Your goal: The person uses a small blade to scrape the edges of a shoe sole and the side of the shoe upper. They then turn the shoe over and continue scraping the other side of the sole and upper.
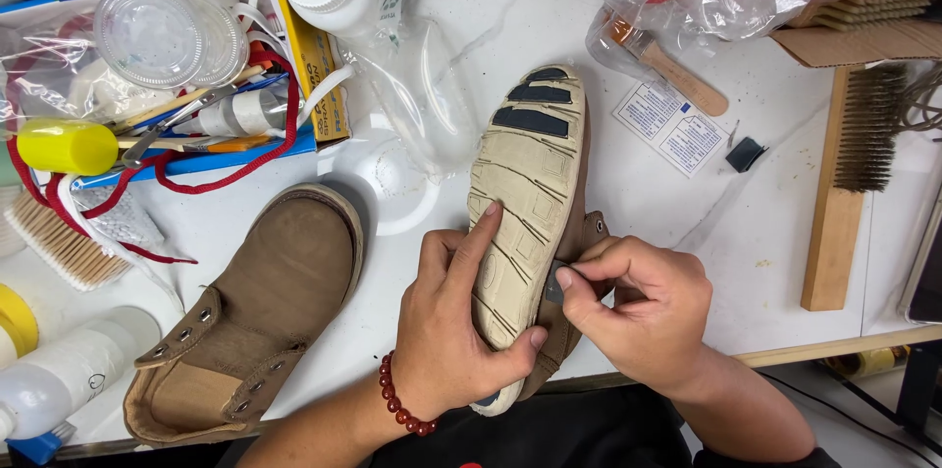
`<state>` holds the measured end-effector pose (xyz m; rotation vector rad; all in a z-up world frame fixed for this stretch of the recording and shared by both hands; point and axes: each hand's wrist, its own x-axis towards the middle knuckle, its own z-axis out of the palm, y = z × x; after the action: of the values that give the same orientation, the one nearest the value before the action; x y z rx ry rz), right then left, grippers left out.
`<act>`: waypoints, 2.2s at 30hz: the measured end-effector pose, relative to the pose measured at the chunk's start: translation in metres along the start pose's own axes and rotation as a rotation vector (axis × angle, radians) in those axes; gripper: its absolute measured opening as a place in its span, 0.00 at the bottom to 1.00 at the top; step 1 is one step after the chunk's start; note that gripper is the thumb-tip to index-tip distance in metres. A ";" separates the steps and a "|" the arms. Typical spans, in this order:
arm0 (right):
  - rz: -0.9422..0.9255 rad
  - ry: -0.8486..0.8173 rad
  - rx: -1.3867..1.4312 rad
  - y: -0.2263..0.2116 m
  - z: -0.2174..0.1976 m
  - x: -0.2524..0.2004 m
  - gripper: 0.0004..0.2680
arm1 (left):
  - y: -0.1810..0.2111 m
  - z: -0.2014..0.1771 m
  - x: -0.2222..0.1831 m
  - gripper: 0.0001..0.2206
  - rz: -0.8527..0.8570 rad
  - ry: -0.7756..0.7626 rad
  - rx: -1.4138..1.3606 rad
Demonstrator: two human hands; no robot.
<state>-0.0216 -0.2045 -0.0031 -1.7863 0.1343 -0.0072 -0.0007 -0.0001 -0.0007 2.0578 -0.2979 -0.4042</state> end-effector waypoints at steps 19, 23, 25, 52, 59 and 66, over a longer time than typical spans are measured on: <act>0.104 -0.045 0.034 -0.004 -0.006 0.003 0.04 | -0.001 0.000 0.002 0.48 0.033 0.000 0.014; 0.154 -0.051 0.074 0.000 -0.008 0.000 0.04 | -0.002 -0.001 0.002 0.48 0.038 0.007 0.016; 0.222 0.057 0.239 0.005 -0.009 -0.003 0.03 | -0.004 -0.002 0.002 0.47 0.047 0.005 0.012; -0.759 -0.252 -0.524 -0.042 -0.026 0.037 0.05 | 0.003 -0.033 0.000 0.46 -0.037 -0.170 -0.171; -0.725 -0.350 -0.637 -0.051 -0.026 0.035 0.07 | 0.004 -0.033 -0.002 0.46 -0.030 -0.166 -0.173; -0.727 -0.424 -0.783 -0.064 -0.024 0.030 0.09 | 0.003 -0.034 -0.001 0.46 -0.047 -0.167 -0.173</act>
<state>0.0120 -0.2177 0.0623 -2.4694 -0.9344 -0.1085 0.0124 0.0253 0.0182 1.8680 -0.3043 -0.6112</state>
